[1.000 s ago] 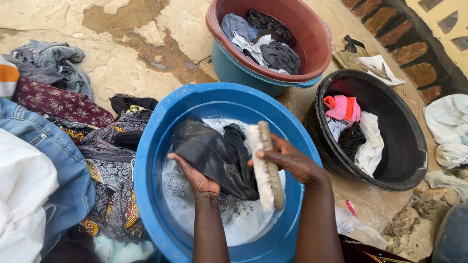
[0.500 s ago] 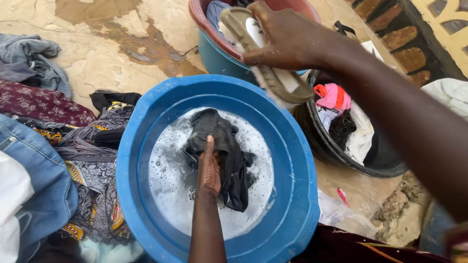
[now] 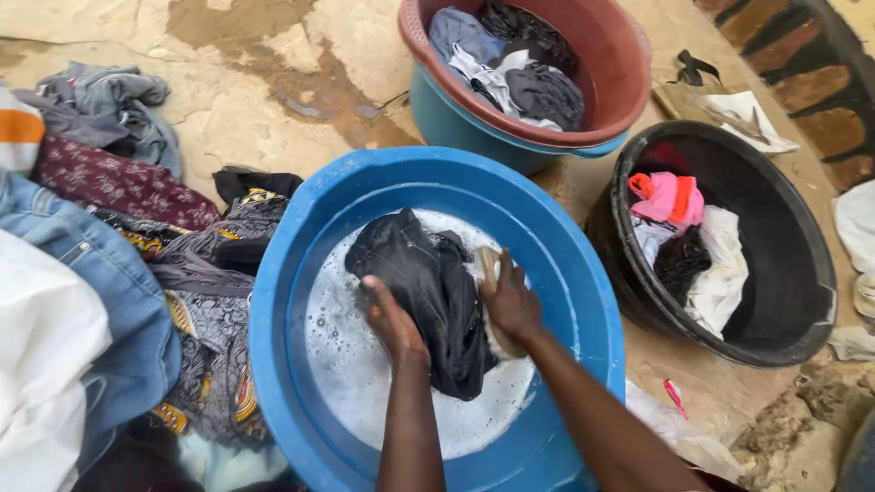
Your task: Hand-washing a dark garment in a basin of soapy water using a scrub brush
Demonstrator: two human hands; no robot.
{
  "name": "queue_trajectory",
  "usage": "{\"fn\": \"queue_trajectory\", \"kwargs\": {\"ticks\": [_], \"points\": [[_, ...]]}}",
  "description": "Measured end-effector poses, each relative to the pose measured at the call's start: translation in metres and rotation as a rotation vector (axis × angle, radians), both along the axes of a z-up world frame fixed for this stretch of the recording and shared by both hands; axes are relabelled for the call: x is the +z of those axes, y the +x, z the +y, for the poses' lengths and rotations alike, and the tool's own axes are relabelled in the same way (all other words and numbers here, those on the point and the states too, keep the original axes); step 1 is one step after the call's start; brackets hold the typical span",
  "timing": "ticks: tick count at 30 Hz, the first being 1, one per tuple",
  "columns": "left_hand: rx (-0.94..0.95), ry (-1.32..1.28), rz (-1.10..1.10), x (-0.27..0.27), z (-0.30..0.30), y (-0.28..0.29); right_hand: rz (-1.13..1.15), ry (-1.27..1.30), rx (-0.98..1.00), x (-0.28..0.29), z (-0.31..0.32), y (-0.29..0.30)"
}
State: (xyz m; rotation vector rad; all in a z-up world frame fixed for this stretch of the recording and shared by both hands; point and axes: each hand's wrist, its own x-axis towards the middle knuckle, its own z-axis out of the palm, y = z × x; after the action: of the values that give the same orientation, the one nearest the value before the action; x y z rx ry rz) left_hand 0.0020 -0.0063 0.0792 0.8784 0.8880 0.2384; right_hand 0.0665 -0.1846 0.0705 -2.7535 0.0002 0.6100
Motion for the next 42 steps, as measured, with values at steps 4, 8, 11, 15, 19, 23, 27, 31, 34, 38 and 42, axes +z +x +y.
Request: {"fn": "queue_trajectory", "kwargs": {"ticks": [4, 8, 11, 15, 19, 23, 27, 31, 34, 38, 42], "points": [[0.189, -0.125, 0.107, 0.03, 0.01, 0.019, 0.031, -0.061, -0.156, -0.071, -0.02, -0.016], [0.261, -0.28, 0.178, 0.058, 0.015, 0.018, 0.215, -0.212, 0.175, -0.025, -0.007, 0.005], [0.319, -0.474, 0.037, 0.002, 0.021, 0.021, -0.024, -0.331, 0.439, 0.069, 0.019, -0.016], [0.338, -0.622, -0.087, -0.064, 0.02, 0.03, 0.112, -0.347, 0.501, 0.191, 0.078, -0.085], [0.2, -0.507, -0.184, -0.244, -0.037, 0.06, -0.12, 0.115, 0.648, 0.149, 0.097, -0.095], [-0.203, -0.311, -0.04, -0.013, -0.009, 0.004, -0.387, 0.222, 0.371, 0.145, 0.146, -0.013], [-0.204, -0.094, -0.121, -0.032, -0.009, 0.01, -0.458, -0.1, 0.199, 0.086, 0.127, 0.064], [-0.055, -0.481, -0.387, -0.124, -0.009, 0.027, -0.466, 0.126, 0.441, 0.123, 0.119, -0.041], [-0.102, -0.337, -0.57, -0.173, 0.001, 0.005, -0.292, 0.168, 0.575, 0.134, 0.103, -0.115], [-0.399, -0.237, -0.339, -0.202, -0.027, 0.034, -0.682, 0.557, 0.596, 0.061, 0.088, -0.081], [-0.012, -0.081, -0.144, -0.016, -0.024, -0.006, -0.446, 0.093, 0.346, 0.08, 0.129, 0.015]]}}
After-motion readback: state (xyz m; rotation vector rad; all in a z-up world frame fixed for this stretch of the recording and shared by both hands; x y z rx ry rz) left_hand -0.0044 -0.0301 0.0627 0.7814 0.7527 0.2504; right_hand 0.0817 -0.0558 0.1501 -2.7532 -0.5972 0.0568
